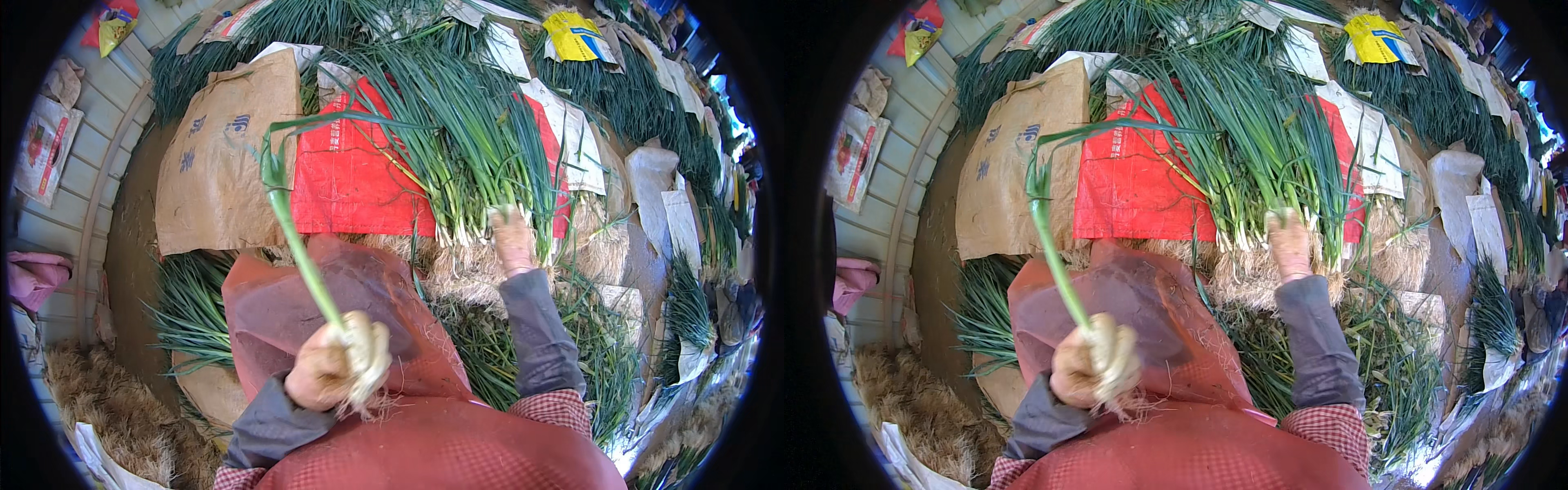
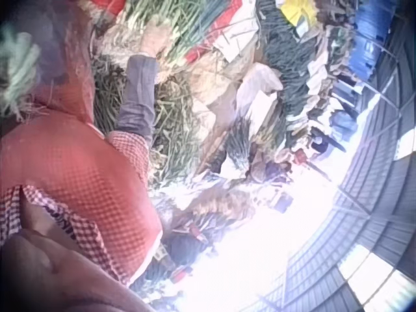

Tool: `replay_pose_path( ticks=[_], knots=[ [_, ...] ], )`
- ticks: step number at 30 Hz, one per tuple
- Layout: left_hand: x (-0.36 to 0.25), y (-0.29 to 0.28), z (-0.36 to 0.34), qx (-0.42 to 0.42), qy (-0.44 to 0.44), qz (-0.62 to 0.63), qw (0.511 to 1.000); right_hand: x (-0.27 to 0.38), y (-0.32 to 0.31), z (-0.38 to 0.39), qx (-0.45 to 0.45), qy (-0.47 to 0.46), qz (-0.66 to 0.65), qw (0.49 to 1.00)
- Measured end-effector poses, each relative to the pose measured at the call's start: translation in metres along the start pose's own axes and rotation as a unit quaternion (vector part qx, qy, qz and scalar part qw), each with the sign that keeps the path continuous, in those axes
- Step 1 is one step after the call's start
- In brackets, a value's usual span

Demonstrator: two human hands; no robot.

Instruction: The person repeatedly picks up bunches of green onions, removes the roots and lower stems by hand, and places the cleaned bunches aside. The person handles the onions one at a time, using only their hands, and continues this process throughout the clip.

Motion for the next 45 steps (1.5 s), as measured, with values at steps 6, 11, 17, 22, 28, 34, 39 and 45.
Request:
replay_pose_path(
  ticks=[6,11,17,22,28,34,39,45],
  knots=[
    [0.052,-0.066,-0.015,-0.168,-0.123,-0.015,0.978,-0.048,0.039,-0.039,0.116,0.088,0.213,0.966],
    [0.076,-0.102,-0.013,-0.229,-0.114,0.005,0.967,0.021,0.028,0.063,0.204,0.056,-0.075,0.975],
    [0.114,-0.125,-0.023,-0.229,-0.118,-0.115,0.959,0.019,0.059,0.109,0.232,-0.137,0.029,0.963],
    [0.122,-0.129,-0.012,-0.23,-0.115,-0.029,0.966,-0.003,0.024,0.116,0.105,-0.049,-0.414,0.903],
    [0.118,-0.11,-0.011,-0.178,-0.127,0.024,0.975,-0.012,0.011,0.104,0.066,0.027,-0.185,0.98],
    [0.128,-0.122,-0.005,-0.225,-0.071,-0.083,0.968,0.019,0.082,0.093,0.189,-0.004,0.167,0.968],
    [0.13,-0.124,0.001,-0.239,-0.082,-0.038,0.967,0.011,0.053,0.111,0.158,0.02,0.128,0.979],
    [0.139,-0.108,-0.001,-0.2,-0.13,-0.037,0.971,-0.01,0.064,0.097,0.147,0.105,-0.228,0.957]
  ],
)
Point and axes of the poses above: each hand's wrist, its own z-axis away from the middle knuckle, its own y-axis out of the palm, x = y × z, the point moved 7 cm from there along -z, towards the middle knuckle, and after that the axes turned 14 degrees about x, right-handed, at the moved point
